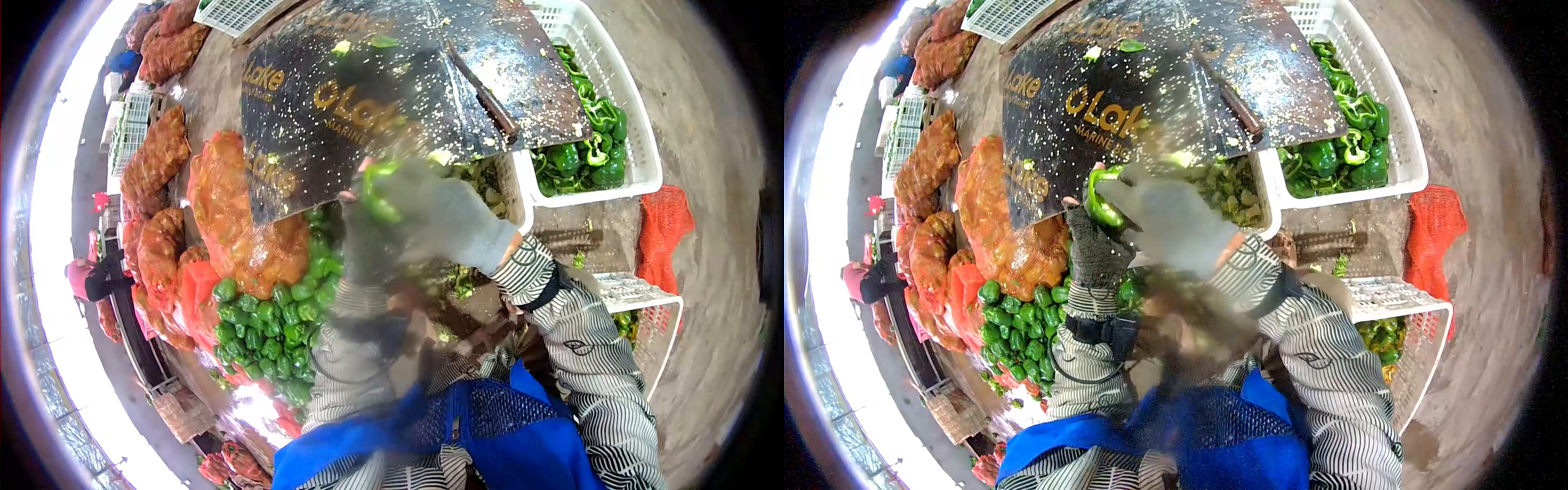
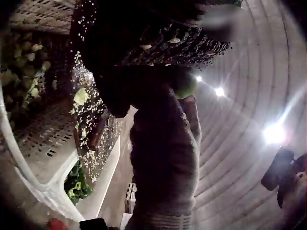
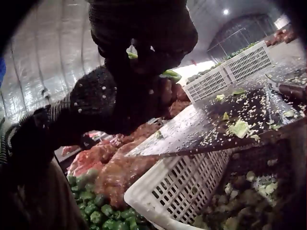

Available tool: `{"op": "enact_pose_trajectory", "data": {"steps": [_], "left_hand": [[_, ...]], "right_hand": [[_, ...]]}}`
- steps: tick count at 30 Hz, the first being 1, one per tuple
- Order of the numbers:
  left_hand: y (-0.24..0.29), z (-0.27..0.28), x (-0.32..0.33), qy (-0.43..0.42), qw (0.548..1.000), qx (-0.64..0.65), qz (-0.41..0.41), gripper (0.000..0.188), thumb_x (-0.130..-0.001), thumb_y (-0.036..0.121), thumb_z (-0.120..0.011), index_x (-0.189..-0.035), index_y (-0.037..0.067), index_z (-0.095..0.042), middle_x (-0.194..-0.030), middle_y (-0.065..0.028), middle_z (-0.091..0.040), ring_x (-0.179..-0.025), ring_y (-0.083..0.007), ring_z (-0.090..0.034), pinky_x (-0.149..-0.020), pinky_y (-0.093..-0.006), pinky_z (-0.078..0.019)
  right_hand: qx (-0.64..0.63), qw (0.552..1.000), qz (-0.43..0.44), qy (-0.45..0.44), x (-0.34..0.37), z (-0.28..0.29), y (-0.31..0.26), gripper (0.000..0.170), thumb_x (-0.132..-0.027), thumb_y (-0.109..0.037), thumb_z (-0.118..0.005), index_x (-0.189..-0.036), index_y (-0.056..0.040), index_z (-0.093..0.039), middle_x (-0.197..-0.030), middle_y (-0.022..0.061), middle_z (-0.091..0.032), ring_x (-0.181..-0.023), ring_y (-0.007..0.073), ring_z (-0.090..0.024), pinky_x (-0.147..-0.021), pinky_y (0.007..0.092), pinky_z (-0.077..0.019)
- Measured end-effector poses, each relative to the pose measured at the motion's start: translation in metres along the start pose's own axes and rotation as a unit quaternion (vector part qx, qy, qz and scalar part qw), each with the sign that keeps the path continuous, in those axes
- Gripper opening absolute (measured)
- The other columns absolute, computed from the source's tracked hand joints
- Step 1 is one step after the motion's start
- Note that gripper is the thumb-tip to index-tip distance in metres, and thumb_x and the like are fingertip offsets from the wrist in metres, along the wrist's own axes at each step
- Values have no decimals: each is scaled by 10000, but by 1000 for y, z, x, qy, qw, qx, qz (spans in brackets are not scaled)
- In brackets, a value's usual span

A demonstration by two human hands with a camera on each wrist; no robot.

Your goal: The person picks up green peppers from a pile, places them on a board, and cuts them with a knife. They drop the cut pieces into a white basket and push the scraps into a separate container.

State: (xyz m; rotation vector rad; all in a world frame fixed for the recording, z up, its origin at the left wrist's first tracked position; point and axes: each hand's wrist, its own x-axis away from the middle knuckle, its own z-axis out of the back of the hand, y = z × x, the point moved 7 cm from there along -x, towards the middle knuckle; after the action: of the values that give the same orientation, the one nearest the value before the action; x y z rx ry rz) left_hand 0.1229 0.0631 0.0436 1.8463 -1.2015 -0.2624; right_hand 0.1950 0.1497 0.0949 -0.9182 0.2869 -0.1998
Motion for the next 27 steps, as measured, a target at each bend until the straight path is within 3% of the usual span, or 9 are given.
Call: {"op": "enact_pose_trajectory", "data": {"steps": [4,6,10,12,17,22,23,25,27], "left_hand": [[12,17,4,-49,996,-63,-49,705,-1001,518,-407,-1526,96,-201,-1385,-108,-451,-1208,-225,-498,-1053,-372,-416],[14,26,0,-76,993,-80,-42,772,-983,478,-499,-1546,98,-133,-1408,-116,-422,-1214,-230,-487,-1050,-364,-415],[32,24,11,-73,958,-274,-38,1034,-815,460,-753,-1551,107,-118,-1396,-117,-445,-1156,-209,-527,-946,-330,-484],[34,22,15,-79,965,-248,15,1084,-767,402,-807,-1554,119,-117,-1326,-107,-506,-1098,-182,-560,-901,-305,-495],[27,34,12,-48,977,-210,-8,857,-789,372,-799,-1436,34,-351,-1116,-64,-630,-1004,-144,-601,-855,-277,-496],[30,33,3,-17,962,-271,-32,469,-876,225,-717,-1255,51,-503,-1025,-42,-623,-876,-112,-596,-779,-264,-495],[39,27,0,-8,917,-384,-113,382,-891,177,-688,-1212,55,-521,-992,-32,-613,-852,-105,-586,-758,-254,-491],[35,21,1,62,975,-208,-52,212,-913,105,-647,-1099,59,-558,-923,-13,-589,-827,-93,-574,-719,-231,-482],[35,19,-4,95,966,-229,-70,204,-914,106,-647,-1091,57,-559,-926,-12,-588,-835,-92,-574,-726,-236,-484]], "right_hand": [[46,993,-60,-89,-8,-37,20,578,-806,-150,-708,-1327,-28,-488,-1263,213,-556,-1079,361,-611,-949,403,-492],[2,994,94,47,-7,-28,6,662,-712,-280,-811,-1258,-62,-507,-1147,145,-589,-1052,292,-624,-946,410,-514],[-238,967,-58,-72,-15,-34,-1,588,-769,-102,-694,-1304,15,-479,-1190,243,-608,-1126,376,-590,-980,399,-464],[-201,974,-27,-102,-21,-43,-4,581,-757,-107,-712,-1282,10,-494,-1173,235,-617,-1108,370,-599,-961,397,-469],[-184,967,-64,-166,-17,-48,-16,547,-734,-121,-753,-1219,1,-531,-1149,217,-633,-1071,355,-619,-927,396,-474],[-247,963,-70,-78,-11,-59,7,535,-740,-126,-753,-1214,10,-545,-1165,225,-630,-1086,364,-617,-939,386,-470],[-246,964,-69,-77,-12,-61,9,535,-740,-126,-753,-1214,10,-545,-1165,225,-630,-1086,364,-617,-939,386,-470],[-282,957,-65,-17,-16,-55,11,569,-748,-124,-734,-1265,1,-532,-1205,249,-609,-1094,373,-614,-946,387,-468],[-246,964,-104,-12,-14,-51,17,593,-751,-119,-729,-1294,-7,-519,-1202,260,-607,-1092,382,-612,-954,390,-464]]}}
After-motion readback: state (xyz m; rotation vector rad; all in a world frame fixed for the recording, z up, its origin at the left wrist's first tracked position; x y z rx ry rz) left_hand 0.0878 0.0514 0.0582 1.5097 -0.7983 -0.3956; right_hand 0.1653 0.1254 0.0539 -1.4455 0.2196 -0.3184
